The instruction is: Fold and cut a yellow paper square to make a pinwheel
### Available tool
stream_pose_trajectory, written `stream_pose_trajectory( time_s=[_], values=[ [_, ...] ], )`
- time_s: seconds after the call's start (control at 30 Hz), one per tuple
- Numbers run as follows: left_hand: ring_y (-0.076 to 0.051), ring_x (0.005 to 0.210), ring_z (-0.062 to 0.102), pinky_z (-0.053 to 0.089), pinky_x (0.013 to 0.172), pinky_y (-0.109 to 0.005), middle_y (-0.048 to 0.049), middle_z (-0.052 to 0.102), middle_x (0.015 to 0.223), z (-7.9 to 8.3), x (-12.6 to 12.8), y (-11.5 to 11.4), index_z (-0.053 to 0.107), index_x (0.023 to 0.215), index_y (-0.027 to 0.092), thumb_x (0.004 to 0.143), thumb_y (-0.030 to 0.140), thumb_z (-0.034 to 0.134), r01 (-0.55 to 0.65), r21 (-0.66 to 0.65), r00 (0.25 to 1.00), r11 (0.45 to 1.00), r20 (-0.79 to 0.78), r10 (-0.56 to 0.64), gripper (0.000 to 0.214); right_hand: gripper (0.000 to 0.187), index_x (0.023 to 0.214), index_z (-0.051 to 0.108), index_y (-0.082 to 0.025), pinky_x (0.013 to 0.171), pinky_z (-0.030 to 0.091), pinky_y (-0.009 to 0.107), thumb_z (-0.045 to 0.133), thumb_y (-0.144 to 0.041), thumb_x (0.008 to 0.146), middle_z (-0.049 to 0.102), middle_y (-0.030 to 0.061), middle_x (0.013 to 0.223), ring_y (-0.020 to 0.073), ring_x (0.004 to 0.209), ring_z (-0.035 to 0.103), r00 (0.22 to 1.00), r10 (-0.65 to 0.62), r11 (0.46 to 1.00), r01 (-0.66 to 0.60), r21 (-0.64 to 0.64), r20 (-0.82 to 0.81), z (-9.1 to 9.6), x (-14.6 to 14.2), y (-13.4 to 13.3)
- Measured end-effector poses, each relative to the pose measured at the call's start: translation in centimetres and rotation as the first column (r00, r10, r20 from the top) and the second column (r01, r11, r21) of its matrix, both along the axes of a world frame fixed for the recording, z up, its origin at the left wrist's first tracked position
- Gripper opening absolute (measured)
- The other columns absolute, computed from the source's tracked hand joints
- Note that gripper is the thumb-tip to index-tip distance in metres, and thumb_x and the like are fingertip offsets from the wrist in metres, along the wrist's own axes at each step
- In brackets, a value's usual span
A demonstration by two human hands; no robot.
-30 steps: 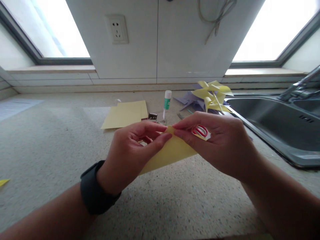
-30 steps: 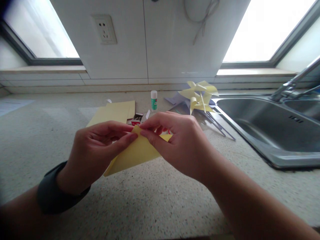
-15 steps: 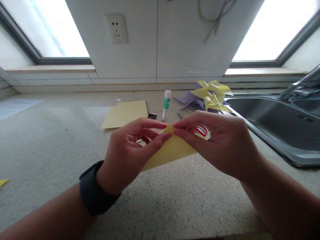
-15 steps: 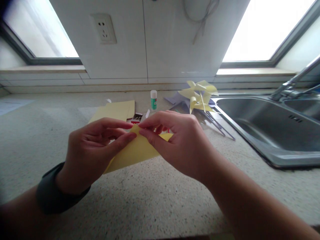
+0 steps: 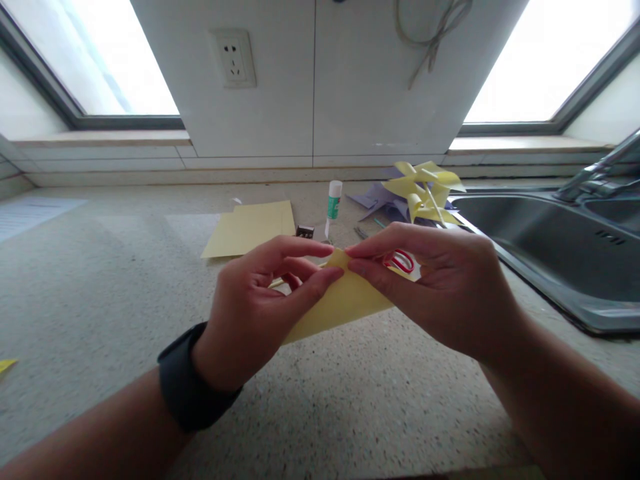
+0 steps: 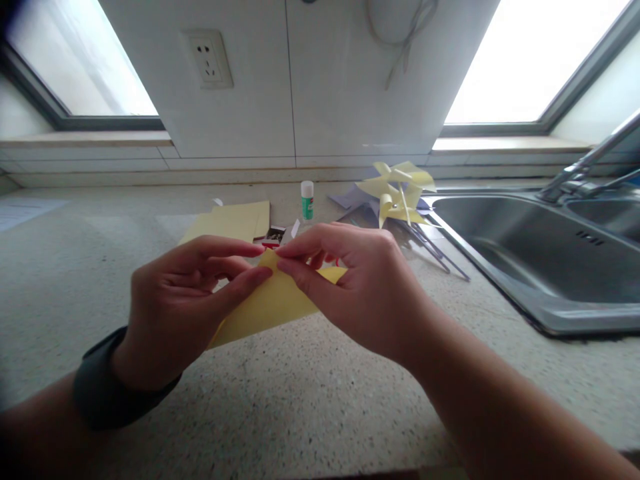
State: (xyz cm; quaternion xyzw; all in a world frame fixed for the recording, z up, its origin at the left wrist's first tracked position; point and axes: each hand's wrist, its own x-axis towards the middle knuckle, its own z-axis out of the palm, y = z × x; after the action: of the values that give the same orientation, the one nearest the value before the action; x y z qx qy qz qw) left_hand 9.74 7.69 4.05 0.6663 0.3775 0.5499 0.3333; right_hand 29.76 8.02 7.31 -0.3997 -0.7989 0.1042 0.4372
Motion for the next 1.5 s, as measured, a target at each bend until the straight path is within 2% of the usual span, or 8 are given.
stream_pose_trajectory(
  time_s=[0.87, 1.3, 1.5],
  values=[
    [-0.012, 0.07, 0.071, 0.057, 0.062, -0.02, -0.0001, 0.077, 0.083, 0.06, -0.03, -0.23, 0.077, 0.1, 0.025, 0.085, 0.025, 0.078, -0.017, 0.041, 0.999, 0.999, -0.037, 0.019, 0.016, 0.004, 0.091, 0.075, -0.026, 0.057, 0.048, 0.025, 0.072, -0.024, 0.088, 0.073, -0.0033, 0.077, 0.0115, 0.064, 0.063, 1.0, 0.017, 1.0, -0.017, 0.01, -0.006, 0.06, 0.06, -0.06],
    [-0.009, 0.069, 0.07, 0.056, 0.06, -0.016, 0.0035, 0.078, 0.083, -0.13, -0.03, -0.08, 0.077, 0.1, 0.029, 0.084, 0.021, 0.078, -0.017, 0.104, 1.0, 0.994, -0.021, 0.019, 0.017, 0.004, 0.09, 0.074, -0.022, 0.057, 0.047, 0.02, 0.073, -0.019, 0.088, 0.072, -0.0051, 0.079, 0.0069, 0.066, 0.063, 0.997, 0.068, 0.997, -0.067, 0.043, -0.026, 0.0, 0.12, 0.06],
    [-0.01, 0.068, 0.07, 0.056, 0.058, -0.018, 0.0037, 0.077, 0.083, -0.15, -0.04, -0.09, 0.076, 0.1, 0.029, 0.085, 0.021, 0.078, -0.01, 0.106, 1.0, 0.994, -0.025, 0.013, 0.018, 0.004, 0.091, 0.074, -0.022, 0.059, 0.048, 0.02, 0.072, -0.019, 0.088, 0.072, -0.0054, 0.081, 0.0067, 0.068, 0.063, 0.996, 0.08, 0.996, -0.078, 0.053, -0.032, -0.09, 0.14, 0.11]
  ],
)
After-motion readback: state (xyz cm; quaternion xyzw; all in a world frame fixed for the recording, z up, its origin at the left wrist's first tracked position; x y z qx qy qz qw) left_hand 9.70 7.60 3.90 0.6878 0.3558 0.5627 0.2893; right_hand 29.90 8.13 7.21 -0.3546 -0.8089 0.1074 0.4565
